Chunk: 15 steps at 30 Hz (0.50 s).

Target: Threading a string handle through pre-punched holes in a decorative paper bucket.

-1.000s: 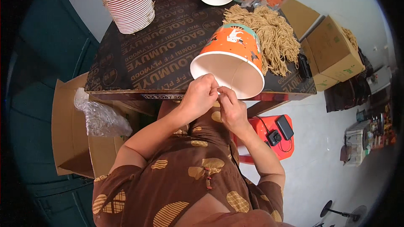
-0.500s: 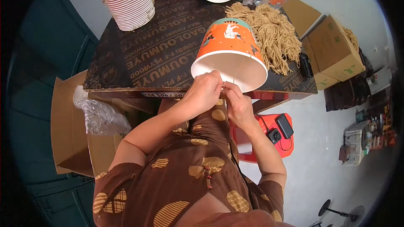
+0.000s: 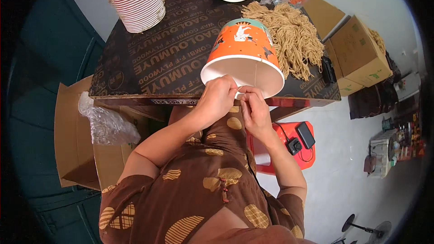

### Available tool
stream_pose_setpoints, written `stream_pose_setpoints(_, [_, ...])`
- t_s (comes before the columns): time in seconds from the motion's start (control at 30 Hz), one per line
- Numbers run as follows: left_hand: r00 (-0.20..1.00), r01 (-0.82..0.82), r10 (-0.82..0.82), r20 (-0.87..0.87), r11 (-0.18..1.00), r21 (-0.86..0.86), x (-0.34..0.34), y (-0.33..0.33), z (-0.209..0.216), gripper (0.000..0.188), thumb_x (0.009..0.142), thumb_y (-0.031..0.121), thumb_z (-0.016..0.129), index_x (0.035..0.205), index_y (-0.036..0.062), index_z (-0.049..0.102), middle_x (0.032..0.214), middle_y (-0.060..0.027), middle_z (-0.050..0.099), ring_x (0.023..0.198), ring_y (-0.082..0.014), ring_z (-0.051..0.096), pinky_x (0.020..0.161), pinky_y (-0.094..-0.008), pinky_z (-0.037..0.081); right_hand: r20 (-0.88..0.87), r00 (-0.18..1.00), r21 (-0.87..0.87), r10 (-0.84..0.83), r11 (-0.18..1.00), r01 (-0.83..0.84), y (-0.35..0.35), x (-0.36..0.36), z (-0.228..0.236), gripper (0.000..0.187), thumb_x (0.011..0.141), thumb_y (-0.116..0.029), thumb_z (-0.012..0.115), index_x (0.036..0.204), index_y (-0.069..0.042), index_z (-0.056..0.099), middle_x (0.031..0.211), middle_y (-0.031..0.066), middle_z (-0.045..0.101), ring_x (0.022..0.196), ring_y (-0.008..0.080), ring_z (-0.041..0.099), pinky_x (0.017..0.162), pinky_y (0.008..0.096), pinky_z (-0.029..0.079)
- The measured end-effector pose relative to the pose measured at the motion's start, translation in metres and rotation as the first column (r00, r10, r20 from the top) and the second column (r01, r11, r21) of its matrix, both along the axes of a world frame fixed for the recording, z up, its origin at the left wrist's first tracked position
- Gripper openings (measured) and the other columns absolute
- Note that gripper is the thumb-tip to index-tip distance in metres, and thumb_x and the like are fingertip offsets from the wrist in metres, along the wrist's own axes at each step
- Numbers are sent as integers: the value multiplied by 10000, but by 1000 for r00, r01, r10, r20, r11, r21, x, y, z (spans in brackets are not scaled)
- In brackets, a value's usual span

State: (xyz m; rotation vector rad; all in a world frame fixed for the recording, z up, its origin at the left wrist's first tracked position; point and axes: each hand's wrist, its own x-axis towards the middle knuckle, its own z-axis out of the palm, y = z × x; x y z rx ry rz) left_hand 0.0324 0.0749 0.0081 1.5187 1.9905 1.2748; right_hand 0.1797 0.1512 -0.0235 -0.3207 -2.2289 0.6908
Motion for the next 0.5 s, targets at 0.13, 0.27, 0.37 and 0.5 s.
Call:
stream_pose_setpoints(0.13, [999,-31,31,31,1000,-3,2,-1,-2,63,846,-5,605,879,-53,630,798,-192,670,756,-294,682,693,-365,525,-41,999,-61,-35,998,32,-8,-5,1,155,872,64,583,1001,20,510,1068,188,580,880,359,626,709,394,525])
stream_pose_setpoints(0.27, [1000,-16,16,21,1000,-2,2,-2,-2,84,845,-11,585,891,-57,638,797,-197,675,752,-300,685,691,-370,528,-77,990,-74,-115,991,110,-11,-9,-3,142,873,79,575,986,22,510,993,182,566,834,337,615,705,392,515])
stream_pose_setpoints(0.37, [1000,10,-11,22,1000,6,1,-2,-5,82,839,-10,587,875,-58,643,796,-204,673,747,-311,684,690,-378,528,-104,982,-73,-157,986,150,-13,-13,-4,124,872,81,575,964,23,516,952,180,560,811,331,607,698,390,509])
stream_pose_setpoints(0.5, [1000,31,-31,7,1000,2,0,-3,-6,78,833,-10,591,861,-59,645,799,-210,670,753,-323,683,690,-387,527,-134,971,-100,-196,978,184,-16,-17,-4,98,872,78,577,936,23,528,914,180,560,793,330,601,692,382,503])
